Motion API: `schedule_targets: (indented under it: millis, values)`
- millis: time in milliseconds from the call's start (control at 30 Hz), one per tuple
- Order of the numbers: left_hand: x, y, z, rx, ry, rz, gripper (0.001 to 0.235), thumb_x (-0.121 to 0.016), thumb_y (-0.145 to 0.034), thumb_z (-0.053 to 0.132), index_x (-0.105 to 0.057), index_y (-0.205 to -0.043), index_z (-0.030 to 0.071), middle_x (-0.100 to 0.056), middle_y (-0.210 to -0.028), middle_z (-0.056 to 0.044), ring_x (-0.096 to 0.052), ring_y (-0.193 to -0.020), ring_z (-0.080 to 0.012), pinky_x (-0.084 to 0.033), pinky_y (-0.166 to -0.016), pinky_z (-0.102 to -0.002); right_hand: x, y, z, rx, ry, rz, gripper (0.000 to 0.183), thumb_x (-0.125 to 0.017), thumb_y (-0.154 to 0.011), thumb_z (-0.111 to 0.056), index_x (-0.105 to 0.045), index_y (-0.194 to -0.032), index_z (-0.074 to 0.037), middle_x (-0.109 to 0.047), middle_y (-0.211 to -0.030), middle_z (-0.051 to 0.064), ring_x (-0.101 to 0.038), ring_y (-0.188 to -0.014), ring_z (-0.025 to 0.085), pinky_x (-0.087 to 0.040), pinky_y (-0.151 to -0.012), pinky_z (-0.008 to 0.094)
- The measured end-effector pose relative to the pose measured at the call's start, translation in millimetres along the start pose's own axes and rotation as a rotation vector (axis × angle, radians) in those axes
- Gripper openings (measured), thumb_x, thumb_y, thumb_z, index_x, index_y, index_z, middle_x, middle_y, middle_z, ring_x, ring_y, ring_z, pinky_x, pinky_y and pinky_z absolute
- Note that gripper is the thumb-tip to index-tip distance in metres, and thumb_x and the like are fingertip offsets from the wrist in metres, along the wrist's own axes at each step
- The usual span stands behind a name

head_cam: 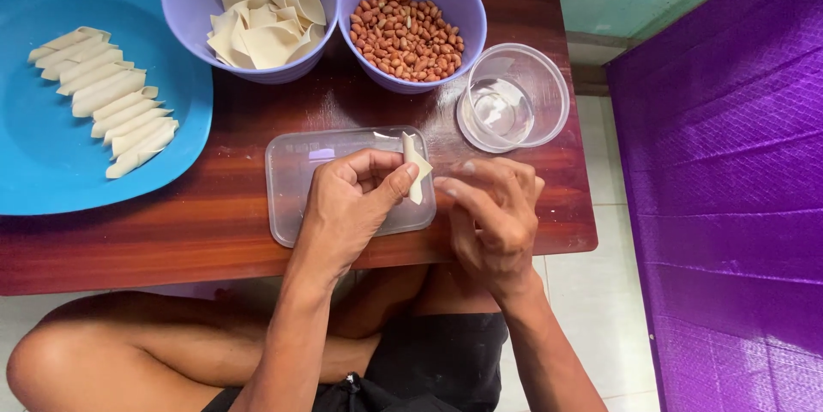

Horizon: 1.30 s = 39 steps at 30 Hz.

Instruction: The person sits on the floor and folds square wrappers around peanuts to make dumplings. They place peanuts onto the wrapper, fold it into a cone shape, and seal the edges with water from a small container. The finished dumplings are placed on a blue plate.

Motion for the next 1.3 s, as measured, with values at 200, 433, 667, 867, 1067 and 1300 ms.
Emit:
schedule_targets:
  millis: [200, 433, 667, 867, 1067, 1300]
  values:
    - [-1, 4, 5, 0.009, 0.028, -0.002, 0.020, -0.081, -0.087, 0.019, -0.079, -0.096, 0.001, -0.072, -0.072, -0.008, -0.067, -0.069, -0.0093, -0.058, -0.067, -0.025, -21, 10, 20, -0.454, -0.494, -0.008, 0.027, -0.063, -0.097, -0.003, -0.066, -0.124, -0.002, -0.077, -0.106, 0.013, -0.073, -0.103, 0.026, -0.054, -0.092, 0.041]
    - [2, 5, 0, 0.004, 0.032, 0.008, 0.021, -0.083, -0.086, 0.019, -0.079, -0.097, 0.002, -0.073, -0.074, -0.007, -0.066, -0.071, -0.0075, -0.059, -0.068, -0.023, -24, 13, 12, -0.433, -0.569, 0.029, 0.036, -0.063, -0.097, 0.002, -0.058, -0.133, 0.002, -0.077, -0.107, 0.016, -0.073, -0.103, 0.024, -0.053, -0.097, 0.041]
    - [8, 10, 10, -0.014, 0.032, 0.030, 0.025, -0.087, -0.082, 0.018, -0.079, -0.097, 0.001, -0.073, -0.073, -0.008, -0.063, -0.070, -0.0070, -0.059, -0.069, -0.024, -21, 9, -2, -0.356, -0.543, 0.043, 0.040, -0.062, -0.096, 0.006, -0.052, -0.135, 0.007, -0.077, -0.107, 0.017, -0.075, -0.102, 0.027, -0.055, -0.095, 0.042]
    - [11, 10, 6, -0.051, 0.089, 0.016, 0.025, -0.090, -0.078, 0.015, -0.079, -0.096, 0.003, -0.074, -0.074, -0.006, -0.065, -0.073, -0.0064, -0.059, -0.072, -0.023, -16, 1, -21, -0.228, -0.448, 0.052, 0.043, -0.064, -0.092, 0.009, -0.051, -0.133, 0.011, -0.077, -0.105, 0.019, -0.075, -0.095, 0.032, -0.058, -0.089, 0.043]
    - [24, 15, 12, -0.091, 0.138, -0.002, 0.024, -0.090, -0.076, 0.013, -0.079, -0.095, 0.004, -0.076, -0.076, -0.005, -0.066, -0.074, -0.0061, -0.059, -0.074, -0.024, -17, -12, -48, 0.022, -0.170, 0.030, 0.055, -0.076, -0.085, 0.004, -0.053, -0.134, 0.007, -0.078, -0.106, 0.013, -0.074, -0.090, 0.030, -0.054, -0.089, 0.042]
    - [74, 22, 15, -0.125, 0.197, 0.062, 0.027, -0.092, -0.075, 0.014, -0.074, -0.092, 0.003, -0.073, -0.074, -0.005, -0.066, -0.071, -0.0073, -0.059, -0.070, -0.024, -50, -31, -85, 0.186, -0.187, 0.005, 0.060, -0.082, -0.081, 0.006, -0.054, -0.133, 0.007, -0.078, -0.102, 0.009, -0.072, -0.080, 0.027, -0.052, -0.080, 0.040]
Point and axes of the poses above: each hand's wrist, its own y-axis away from the middle knuckle, its own x-axis out of the back of the hand, z = x × y, the point moved 9 cm from there along -y, towards the middle knuckle
